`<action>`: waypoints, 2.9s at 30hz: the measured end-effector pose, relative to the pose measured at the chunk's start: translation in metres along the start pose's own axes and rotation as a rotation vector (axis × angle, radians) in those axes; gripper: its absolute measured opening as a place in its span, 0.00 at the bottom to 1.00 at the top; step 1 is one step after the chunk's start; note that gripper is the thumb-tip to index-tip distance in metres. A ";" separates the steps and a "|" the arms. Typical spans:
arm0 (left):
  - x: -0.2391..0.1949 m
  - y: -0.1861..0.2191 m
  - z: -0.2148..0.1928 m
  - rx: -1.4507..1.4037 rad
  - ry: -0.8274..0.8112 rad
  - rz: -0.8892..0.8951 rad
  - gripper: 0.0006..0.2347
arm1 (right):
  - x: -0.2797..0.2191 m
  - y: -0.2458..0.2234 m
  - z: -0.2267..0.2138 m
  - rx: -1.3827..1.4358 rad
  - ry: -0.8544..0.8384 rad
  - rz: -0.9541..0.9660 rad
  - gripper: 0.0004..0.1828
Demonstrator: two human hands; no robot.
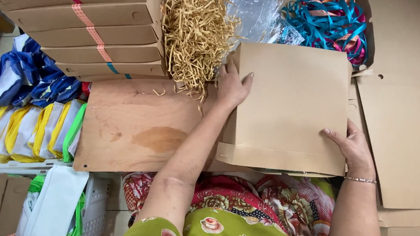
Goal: Packing small green pouches into a cardboard box with decorative straw filler and closing the box.
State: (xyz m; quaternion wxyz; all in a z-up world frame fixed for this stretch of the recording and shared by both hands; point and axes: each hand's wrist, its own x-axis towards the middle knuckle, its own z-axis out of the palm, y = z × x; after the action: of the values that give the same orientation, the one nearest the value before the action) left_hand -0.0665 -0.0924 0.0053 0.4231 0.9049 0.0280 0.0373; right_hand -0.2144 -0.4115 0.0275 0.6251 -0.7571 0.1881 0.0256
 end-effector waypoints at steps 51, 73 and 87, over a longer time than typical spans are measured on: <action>0.092 -0.014 -0.002 -1.314 -0.055 -0.813 0.11 | 0.002 0.001 -0.010 -0.015 -0.020 0.025 0.35; 0.074 -0.022 0.016 -0.736 0.153 -0.365 0.13 | 0.012 0.019 -0.016 -0.027 -0.035 0.019 0.33; 0.075 -0.031 0.028 -0.797 0.101 -0.283 0.15 | 0.026 0.048 -0.026 0.066 -0.039 -0.040 0.36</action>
State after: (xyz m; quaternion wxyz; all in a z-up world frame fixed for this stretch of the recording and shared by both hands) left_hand 0.0104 -0.0877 -0.0334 0.7387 0.6550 0.1560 0.0311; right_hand -0.2105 -0.4500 -0.0192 0.6536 -0.7391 0.1614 0.0214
